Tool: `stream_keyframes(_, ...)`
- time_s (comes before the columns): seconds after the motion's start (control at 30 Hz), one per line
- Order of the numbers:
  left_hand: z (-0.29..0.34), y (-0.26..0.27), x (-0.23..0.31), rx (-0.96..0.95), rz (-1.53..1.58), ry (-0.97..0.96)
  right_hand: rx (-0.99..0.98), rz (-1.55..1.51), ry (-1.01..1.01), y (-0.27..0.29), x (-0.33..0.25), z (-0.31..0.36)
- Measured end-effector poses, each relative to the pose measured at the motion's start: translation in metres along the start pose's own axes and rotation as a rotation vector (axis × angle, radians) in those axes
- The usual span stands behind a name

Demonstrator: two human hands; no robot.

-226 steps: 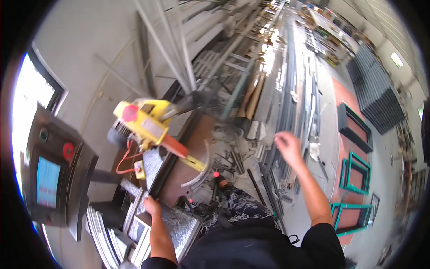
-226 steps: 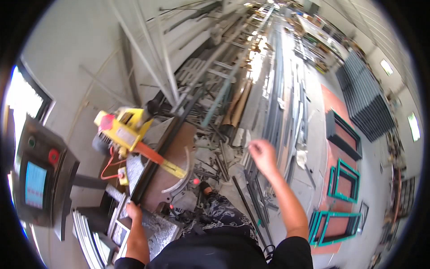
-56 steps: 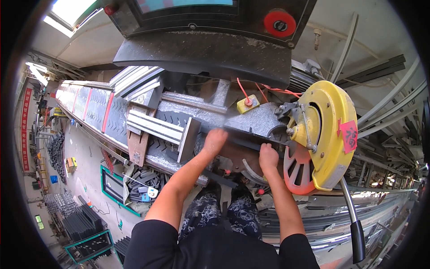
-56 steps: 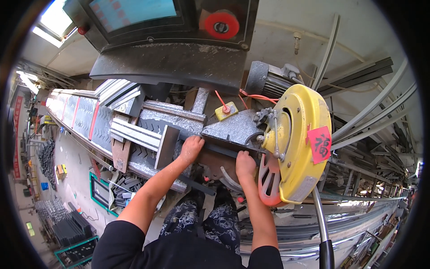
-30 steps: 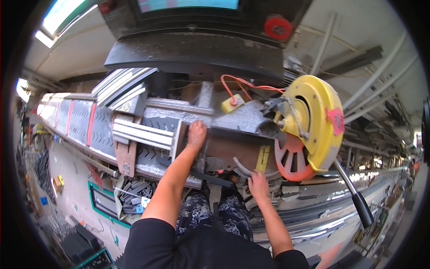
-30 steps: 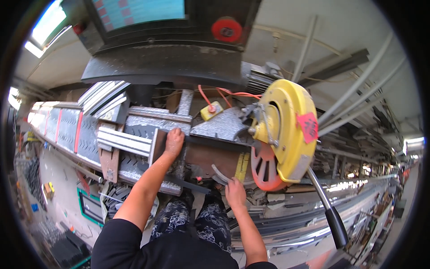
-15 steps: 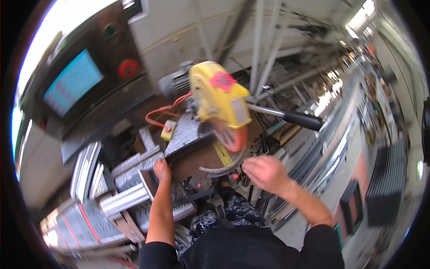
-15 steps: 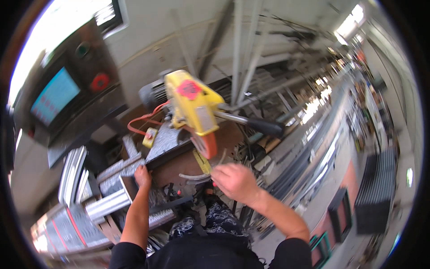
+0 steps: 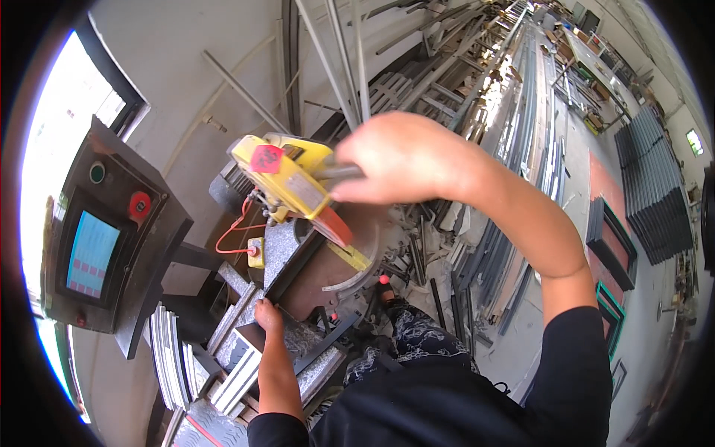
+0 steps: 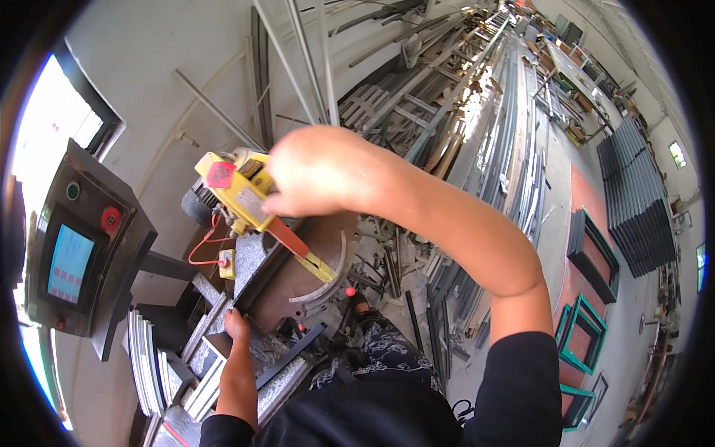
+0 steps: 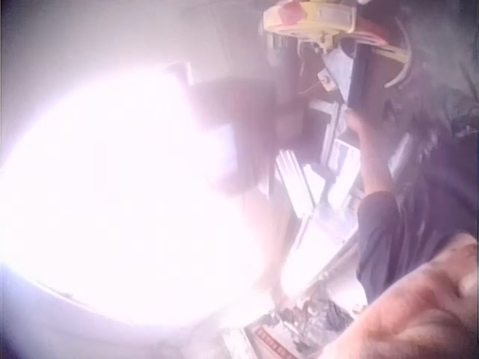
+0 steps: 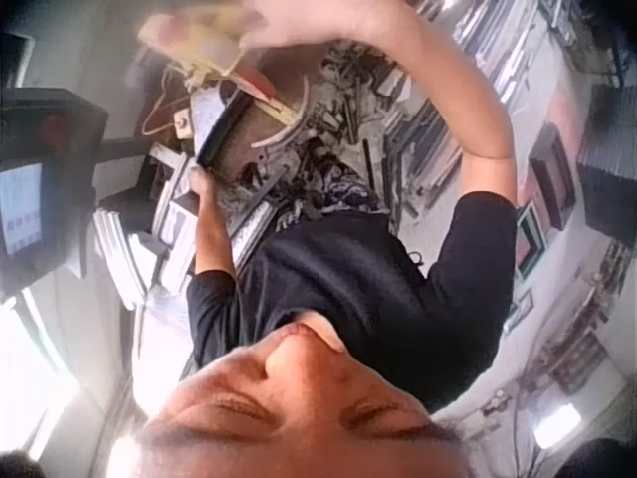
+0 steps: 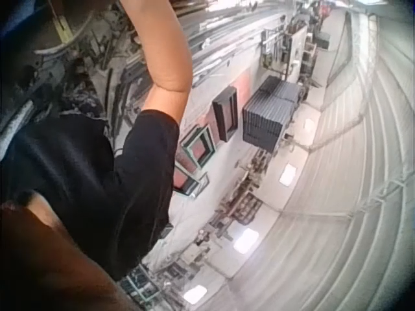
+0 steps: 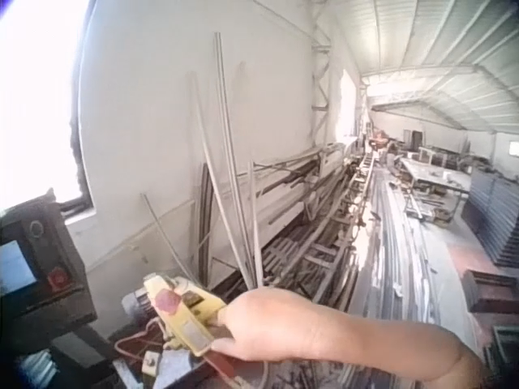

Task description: The person organizes metal frames on the floor, measures a frame using a tape measure, and then uses a motorized saw to cut metal profiles, repeating the cutting process for multiple pieces.

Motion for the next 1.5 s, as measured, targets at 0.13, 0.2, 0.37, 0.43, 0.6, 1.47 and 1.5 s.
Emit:
stream_keyframes(0.13,0.000,0.000,-0.003,0.065,0.056,0.024,0.042,-0.059,-0.027,-0.038,0.018,0.045)
stream_keyframes(0.2,0.000,-0.008,-0.004,0.022,0.043,0.026,0.023,-0.039,-0.106,-0.068,0.033,0.071)
stream_keyframes(0.37,0.002,-0.002,-0.003,0.150,0.014,0.034,0.007,-0.319,-0.424,-0.164,0.090,0.128)
stream_keyframes(0.43,0.003,-0.001,-0.003,0.136,0.020,0.039,0.034,-0.458,-0.584,-0.200,0.113,0.140)
stream_keyframes(0.6,0.002,-0.010,-0.005,0.117,0.013,0.037,0.108,-0.443,-0.628,-0.252,0.141,0.155)
stream_keyframes(1.47,0.000,-0.012,-0.006,0.040,0.065,0.042,0.111,-0.448,-0.653,-0.295,0.163,0.166)
stream_keyframes(1.5,-0.001,-0.014,-0.007,0.024,0.068,0.055,0.093,-0.441,-0.656,-0.296,0.163,0.166)
Point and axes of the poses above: each hand's wrist, its own z-axis away from the middle knuckle, its own y-axis out of the back of the hand, x = y × z, the point moved 7 cm from there along -z, towards the middle knuckle, and after that the axes turned 14 degrees about -z, right-handed, at the moved point
